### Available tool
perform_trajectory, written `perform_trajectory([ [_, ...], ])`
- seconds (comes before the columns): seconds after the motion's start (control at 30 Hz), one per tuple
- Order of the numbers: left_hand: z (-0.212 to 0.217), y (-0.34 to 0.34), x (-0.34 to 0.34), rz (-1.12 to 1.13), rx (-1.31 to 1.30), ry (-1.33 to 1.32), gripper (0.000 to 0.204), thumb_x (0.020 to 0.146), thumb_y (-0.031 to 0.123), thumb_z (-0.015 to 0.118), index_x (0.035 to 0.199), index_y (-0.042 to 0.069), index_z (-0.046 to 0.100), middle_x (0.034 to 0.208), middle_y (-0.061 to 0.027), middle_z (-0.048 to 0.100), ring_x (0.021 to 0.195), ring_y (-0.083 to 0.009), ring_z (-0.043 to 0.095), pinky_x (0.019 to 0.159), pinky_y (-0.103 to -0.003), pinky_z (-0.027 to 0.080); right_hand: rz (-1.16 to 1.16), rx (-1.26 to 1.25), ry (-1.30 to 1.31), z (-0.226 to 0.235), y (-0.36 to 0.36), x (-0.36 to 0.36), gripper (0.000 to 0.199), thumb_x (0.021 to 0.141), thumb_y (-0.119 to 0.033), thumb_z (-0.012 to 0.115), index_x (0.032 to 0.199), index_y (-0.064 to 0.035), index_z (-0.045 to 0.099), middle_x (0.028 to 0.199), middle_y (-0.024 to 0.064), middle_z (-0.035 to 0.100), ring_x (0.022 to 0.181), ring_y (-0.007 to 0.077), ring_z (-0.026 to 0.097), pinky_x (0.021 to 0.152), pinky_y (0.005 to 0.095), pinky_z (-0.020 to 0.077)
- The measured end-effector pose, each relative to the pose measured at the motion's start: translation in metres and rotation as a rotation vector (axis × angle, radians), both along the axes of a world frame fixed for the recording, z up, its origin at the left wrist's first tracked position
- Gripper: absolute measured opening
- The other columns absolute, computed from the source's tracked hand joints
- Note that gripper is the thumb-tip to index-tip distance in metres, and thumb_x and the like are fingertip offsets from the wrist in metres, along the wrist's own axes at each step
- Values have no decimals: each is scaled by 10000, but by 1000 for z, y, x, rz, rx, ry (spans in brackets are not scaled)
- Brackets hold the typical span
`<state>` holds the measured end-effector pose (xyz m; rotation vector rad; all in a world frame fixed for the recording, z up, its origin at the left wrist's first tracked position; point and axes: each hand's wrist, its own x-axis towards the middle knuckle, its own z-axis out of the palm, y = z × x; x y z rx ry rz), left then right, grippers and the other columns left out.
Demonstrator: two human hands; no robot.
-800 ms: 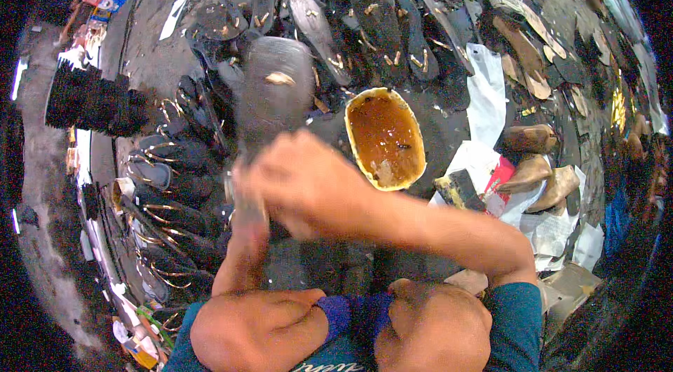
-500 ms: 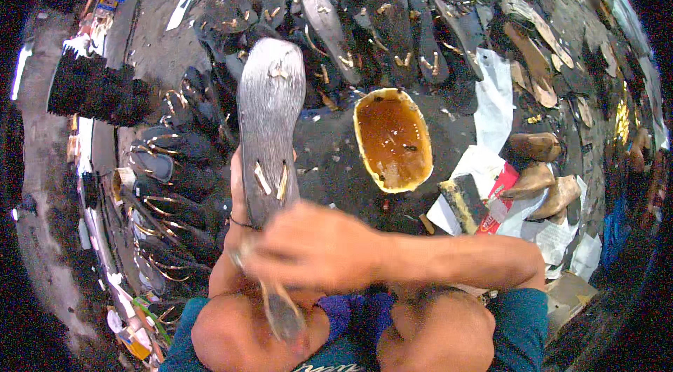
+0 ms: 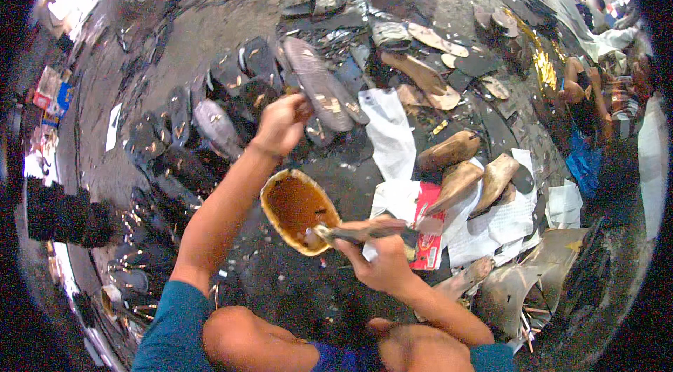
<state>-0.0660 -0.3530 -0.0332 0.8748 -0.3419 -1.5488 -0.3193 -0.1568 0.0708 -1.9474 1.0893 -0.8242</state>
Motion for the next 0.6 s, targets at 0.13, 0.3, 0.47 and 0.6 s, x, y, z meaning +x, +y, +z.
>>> perform_trajectory([
  [0.13,-46,-111,-125,154,107,-18,79,849,-24,611,901,31,633,778,-88,657,658,-213,631,612,-362,506,-330,303,103,11,27,-47,222,858,-139,765,1060,-54,727,911,129,737,791,243,701,728,356,528],
  [0.3,-122,-177,-167,259,599,-380,234,776,35,654,949,-121,644,930,-187,715,783,-286,707,738,-387,551,-428,230,154,4,31,-75,247,847,-117,765,1077,-40,718,932,134,713,859,215,670,798,329,502],
  [0.47,-113,-143,-125,174,490,-451,247,768,169,655,761,-76,685,736,-196,696,731,-253,709,690,-417,532,-449,294,85,-8,21,-53,208,906,-131,710,1073,-7,703,953,112,686,835,221,638,774,334,494],
  [0.6,5,-37,-71,-213,-227,-671,324,917,191,671,1141,-42,655,994,-151,732,887,-221,703,787,-340,559,-307,105,230,-29,-12,-32,250,933,-129,688,1138,13,678,1000,125,700,851,239,652,762,328,503],
])
